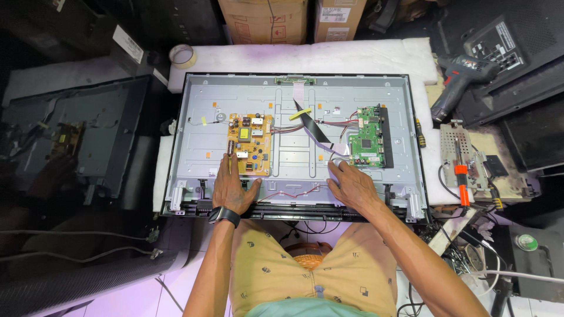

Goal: The person uses a power drill to remove screws from the back cover of a television. They then lift off the cover to reveal the internal circuit boards and wiring, and proceed to disconnect cables from the mainboard.

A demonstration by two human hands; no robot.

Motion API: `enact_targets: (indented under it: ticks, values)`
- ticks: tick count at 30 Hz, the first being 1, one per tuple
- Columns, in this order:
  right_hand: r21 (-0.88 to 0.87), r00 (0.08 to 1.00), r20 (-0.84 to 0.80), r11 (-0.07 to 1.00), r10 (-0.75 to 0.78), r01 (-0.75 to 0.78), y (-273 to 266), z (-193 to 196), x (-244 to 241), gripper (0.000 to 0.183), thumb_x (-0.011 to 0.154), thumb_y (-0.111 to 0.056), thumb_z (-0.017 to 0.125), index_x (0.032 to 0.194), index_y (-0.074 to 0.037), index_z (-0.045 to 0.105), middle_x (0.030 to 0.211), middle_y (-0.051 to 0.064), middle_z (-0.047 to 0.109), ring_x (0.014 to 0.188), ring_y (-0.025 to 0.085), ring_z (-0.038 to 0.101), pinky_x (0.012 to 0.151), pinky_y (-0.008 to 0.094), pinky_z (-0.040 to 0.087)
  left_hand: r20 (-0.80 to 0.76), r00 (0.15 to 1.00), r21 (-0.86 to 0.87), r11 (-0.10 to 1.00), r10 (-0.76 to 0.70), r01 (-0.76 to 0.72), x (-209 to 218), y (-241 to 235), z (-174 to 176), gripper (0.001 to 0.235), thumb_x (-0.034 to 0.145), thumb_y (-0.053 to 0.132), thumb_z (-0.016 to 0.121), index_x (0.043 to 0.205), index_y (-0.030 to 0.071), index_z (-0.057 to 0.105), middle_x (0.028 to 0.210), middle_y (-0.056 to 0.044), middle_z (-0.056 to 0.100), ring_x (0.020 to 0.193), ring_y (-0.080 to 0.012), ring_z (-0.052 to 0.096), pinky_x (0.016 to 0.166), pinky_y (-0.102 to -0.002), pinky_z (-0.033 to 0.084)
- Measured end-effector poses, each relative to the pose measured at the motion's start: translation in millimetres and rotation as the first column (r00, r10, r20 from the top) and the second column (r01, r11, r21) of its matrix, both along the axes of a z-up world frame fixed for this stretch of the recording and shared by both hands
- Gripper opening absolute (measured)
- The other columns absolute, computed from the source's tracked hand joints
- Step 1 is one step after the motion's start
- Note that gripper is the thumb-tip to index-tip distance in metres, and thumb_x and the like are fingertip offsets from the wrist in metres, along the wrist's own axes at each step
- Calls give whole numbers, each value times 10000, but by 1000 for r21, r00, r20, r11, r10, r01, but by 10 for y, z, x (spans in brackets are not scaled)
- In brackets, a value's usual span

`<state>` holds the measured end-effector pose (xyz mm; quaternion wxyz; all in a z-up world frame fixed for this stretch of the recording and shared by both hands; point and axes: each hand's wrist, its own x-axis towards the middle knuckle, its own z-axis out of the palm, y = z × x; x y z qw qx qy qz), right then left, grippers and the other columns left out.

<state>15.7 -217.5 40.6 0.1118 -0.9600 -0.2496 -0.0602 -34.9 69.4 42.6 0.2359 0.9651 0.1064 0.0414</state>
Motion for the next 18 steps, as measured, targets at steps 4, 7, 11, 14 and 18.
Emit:
enact_targets:
  ticks: [4, 7, 11, 14, 18]
  values:
    - [-141, 977, 202, 989, 65, -37, 58, -150, 71, 265, 758, -325, 535, 952, -153, 585, 761, 5, 522, 621, 191, 590, 472, 299, 494, -9, 1000, 7, 1000, -6, 6, 0, -14, 17, 821, 731, 448, 610, 1370, 58, 273, 1405, -207, 250, 1296, -364, 283, 1014, -467, 320]
    - [-238, 937, 329, 970, 119, -39, 136, -239, 112, 170, 713, -296, 550, 807, -155, 566, 682, -10, 495, 559, 178, 569, 425, 280, 466, -13, 1000, 0, 1000, -13, 13, -4, -10, 20, 830, 730, 454, 606, 1374, 57, 263, 1409, -207, 240, 1299, -365, 276, 1018, -464, 313]
    - [-372, 900, 390, 927, 197, -42, 186, -653, 254, 59, 680, -197, 550, 652, -151, 525, 596, -12, 435, 477, 159, 512, 369, 263, 401, -2, 1000, -4, 1000, -12, 12, -10, -3, 3, 830, 730, 460, 601, 1372, 54, 266, 1410, -207, 237, 1299, -367, 276, 1028, -457, 301]
    - [-459, 886, 411, 889, 213, -1, 228, -631, 187, 75, 704, -192, 549, 651, -140, 543, 593, -15, 445, 475, 138, 505, 367, 245, 385, 0, 1000, -8, 1000, -3, 3, -25, -9, 35, 831, 721, 468, 605, 1366, 57, 280, 1402, -202, 256, 1298, -359, 282, 1030, -449, 302]
    - [-499, 863, 465, 864, 197, 72, 267, -613, 45, 96, 704, -212, 552, 727, -125, 584, 627, -13, 454, 529, 131, 519, 394, 242, 408, 2, 1000, -25, 1000, 6, -6, -58, 0, 75, 827, 725, 471, 594, 1368, 58, 277, 1404, -203, 253, 1303, -359, 277, 1030, -454, 300]
